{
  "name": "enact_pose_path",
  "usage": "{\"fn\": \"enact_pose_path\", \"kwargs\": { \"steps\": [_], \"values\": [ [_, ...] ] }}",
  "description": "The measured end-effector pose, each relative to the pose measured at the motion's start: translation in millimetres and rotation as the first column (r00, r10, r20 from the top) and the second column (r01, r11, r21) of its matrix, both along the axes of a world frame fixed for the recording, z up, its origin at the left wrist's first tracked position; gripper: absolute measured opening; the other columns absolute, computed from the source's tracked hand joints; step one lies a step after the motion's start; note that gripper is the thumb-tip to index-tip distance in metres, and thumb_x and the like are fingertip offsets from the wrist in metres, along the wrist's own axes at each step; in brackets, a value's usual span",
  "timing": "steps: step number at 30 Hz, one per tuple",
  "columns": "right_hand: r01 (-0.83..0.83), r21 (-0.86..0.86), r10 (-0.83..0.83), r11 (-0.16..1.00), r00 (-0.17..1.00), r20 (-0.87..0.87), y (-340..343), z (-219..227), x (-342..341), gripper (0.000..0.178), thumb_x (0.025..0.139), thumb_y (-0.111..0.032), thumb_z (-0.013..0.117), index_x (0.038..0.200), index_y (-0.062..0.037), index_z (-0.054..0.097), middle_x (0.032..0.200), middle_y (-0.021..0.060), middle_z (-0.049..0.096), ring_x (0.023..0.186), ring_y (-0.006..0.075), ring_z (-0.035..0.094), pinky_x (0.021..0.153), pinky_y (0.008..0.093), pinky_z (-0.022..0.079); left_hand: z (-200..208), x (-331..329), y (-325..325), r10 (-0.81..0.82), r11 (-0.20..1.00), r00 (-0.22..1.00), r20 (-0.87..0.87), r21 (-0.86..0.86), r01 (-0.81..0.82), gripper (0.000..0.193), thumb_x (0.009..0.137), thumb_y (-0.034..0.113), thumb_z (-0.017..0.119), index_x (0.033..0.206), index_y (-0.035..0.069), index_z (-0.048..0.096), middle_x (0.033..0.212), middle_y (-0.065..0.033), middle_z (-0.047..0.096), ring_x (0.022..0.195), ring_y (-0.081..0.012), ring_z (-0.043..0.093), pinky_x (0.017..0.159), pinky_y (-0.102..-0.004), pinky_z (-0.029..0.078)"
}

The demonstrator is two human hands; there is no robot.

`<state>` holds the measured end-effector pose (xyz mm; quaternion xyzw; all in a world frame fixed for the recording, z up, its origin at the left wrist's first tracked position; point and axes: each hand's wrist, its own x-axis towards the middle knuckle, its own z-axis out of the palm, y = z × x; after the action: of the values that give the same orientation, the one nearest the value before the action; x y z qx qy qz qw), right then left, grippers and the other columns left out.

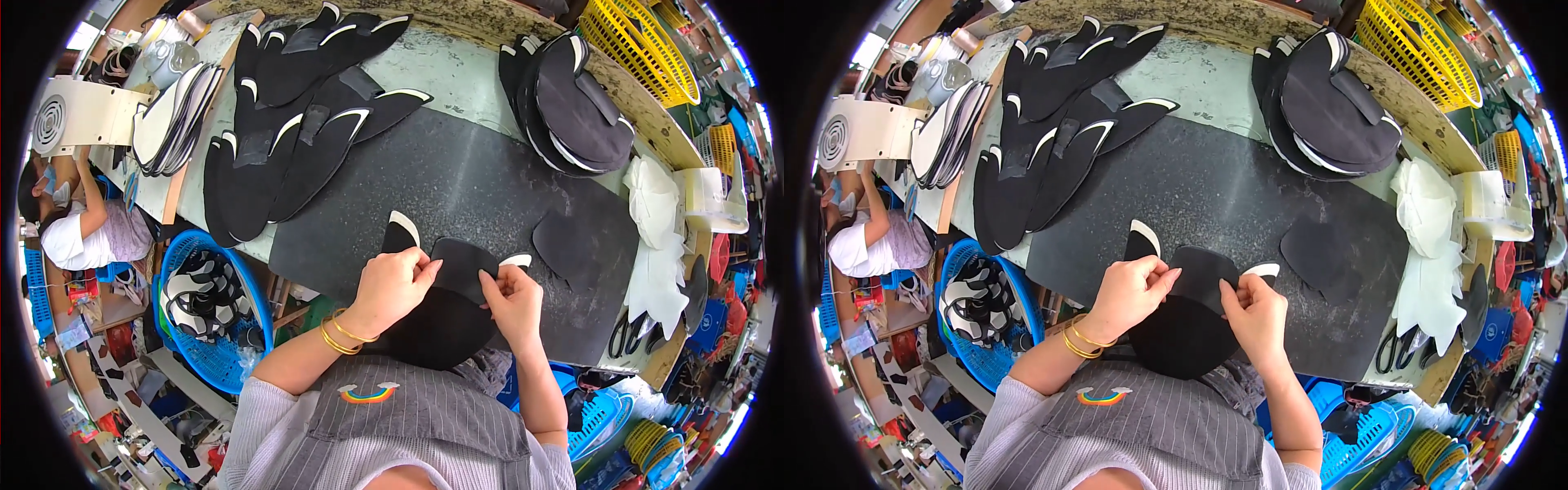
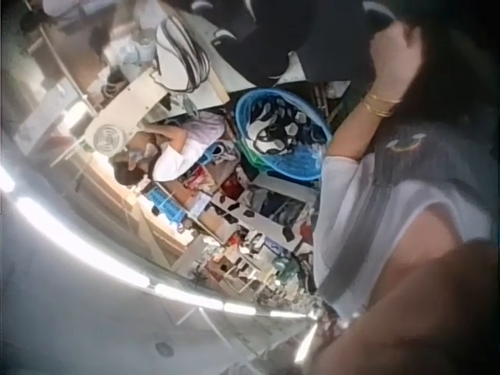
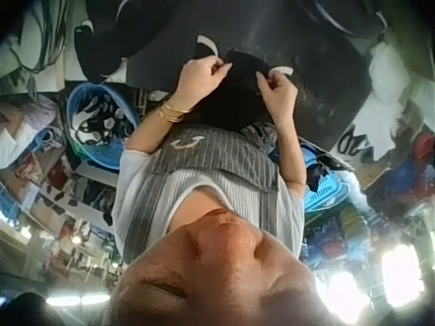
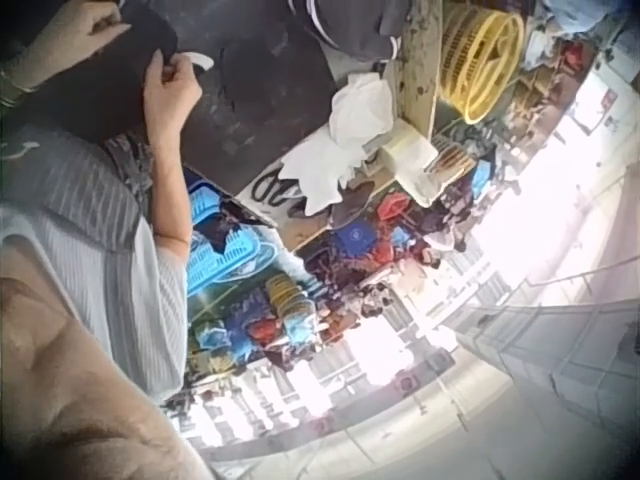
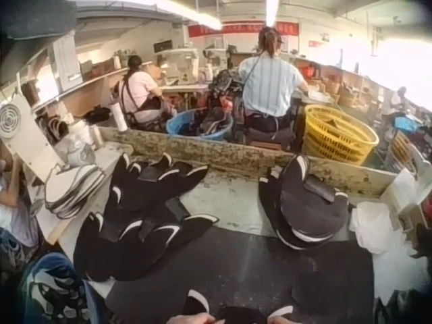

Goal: Preparing shoe uppers by attaching decorative white stripes to the black fabric components using an applicator tool.

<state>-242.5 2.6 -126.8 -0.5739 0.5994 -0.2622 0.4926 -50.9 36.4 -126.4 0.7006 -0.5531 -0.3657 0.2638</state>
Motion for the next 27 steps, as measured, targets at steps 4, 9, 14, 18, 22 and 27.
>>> {"fn": "enact_pose_path", "kwargs": {
  "steps": [4, 9, 14, 18, 22, 27],
  "values": [
    [0.028, 0.072, -0.031, 0.997, 0.999, 0.034, -2, 2, -1, 0.019, 0.085, -0.01, 0.069, 0.075, 0.0011, 0.057, 0.057, 0.0006, 0.056, 0.045, 0.0036, 0.051, 0.039, 0.0182, 0.04, 5, 1, -8, -0.009, 0.999, 1.0, 0.011, 0.047, 0.008, 0.024, 0.087, 0.022, 0.066, 0.076, 0.001, 0.065, 0.056, -0.0064, 0.063, 0.049, -0.0142, 0.063, 0.048, -0.0254, 0.046],
    [0.08, 0.197, -0.094, 0.977, 0.993, 0.065, -6, 5, -1, 0.019, 0.085, -0.008, 0.069, 0.075, 0.0029, 0.057, 0.058, 0.0018, 0.057, 0.052, 0.0028, 0.054, 0.045, 0.0208, 0.049, 4, 0, -9, -0.022, 0.999, 0.999, 0.044, 0.033, 0.021, 0.024, 0.087, 0.022, 0.067, 0.075, 0.002, 0.064, 0.055, -0.0055, 0.063, 0.048, -0.0139, 0.062, 0.046, -0.0256, 0.044],
    [0.071, 0.187, -0.076, 0.98, 0.997, 0.017, -8, 8, 2, 0.02, 0.084, -0.007, 0.07, 0.074, 0.0027, 0.056, 0.058, 0.0019, 0.057, 0.052, 0.0032, 0.054, 0.045, 0.0202, 0.048, 6, -3, -10, 0.001, 1.0, 0.998, 0.061, 0.023, -0.002, 0.025, 0.086, 0.024, 0.066, 0.071, 0.005, 0.062, 0.053, -0.0071, 0.061, 0.048, -0.0205, 0.062, 0.045, -0.0306, 0.046],
    [0.078, 0.127, -0.08, 0.989, 0.997, 0.008, -2, 1, 1, 0.018, 0.083, -0.008, 0.071, 0.075, 0.0011, 0.057, 0.058, 0.0035, 0.058, 0.051, 0.0047, 0.056, 0.045, 0.0203, 0.044, 5, -12, -6, -0.025, 0.993, 0.946, 0.323, -0.099, 0.06, 0.026, 0.082, 0.022, 0.07, 0.069, 0.006, 0.055, 0.051, -0.0047, 0.056, 0.043, -0.0195, 0.057, 0.043, -0.0301, 0.044],
    [0.021, -0.043, -0.025, 0.999, 0.996, -0.091, 2, -1, 1, 0.018, 0.084, -0.004, 0.069, 0.074, 0.0023, 0.056, 0.059, 0.0006, 0.057, 0.052, 0.002, 0.052, 0.043, 0.0189, 0.045, 7, -15, -4, -0.033, 0.975, 0.854, 0.519, -0.173, 0.142, 0.021, 0.075, 0.018, 0.074, 0.075, 0.008, 0.056, 0.068, -0.0057, 0.058, 0.061, -0.0221, 0.061, 0.051, -0.0322, 0.048],
    [-0.062, -0.255, 0.021, 0.965, 0.987, -0.16, 7, -7, -1, 0.02, 0.079, -0.007, 0.074, 0.076, -0.0019, 0.055, 0.058, 0.0086, 0.058, 0.046, 0.0137, 0.059, 0.042, 0.024, 0.044, 2, -4, -3, -0.331, 0.772, 0.825, 0.458, -0.371, 0.516, 0.033, 0.081, 0.008, 0.059, 0.112, -0.001, 0.061, 0.121, -0.0156, 0.057, 0.116, -0.0294, 0.054, 0.091, -0.0374, 0.048]
  ]
}}
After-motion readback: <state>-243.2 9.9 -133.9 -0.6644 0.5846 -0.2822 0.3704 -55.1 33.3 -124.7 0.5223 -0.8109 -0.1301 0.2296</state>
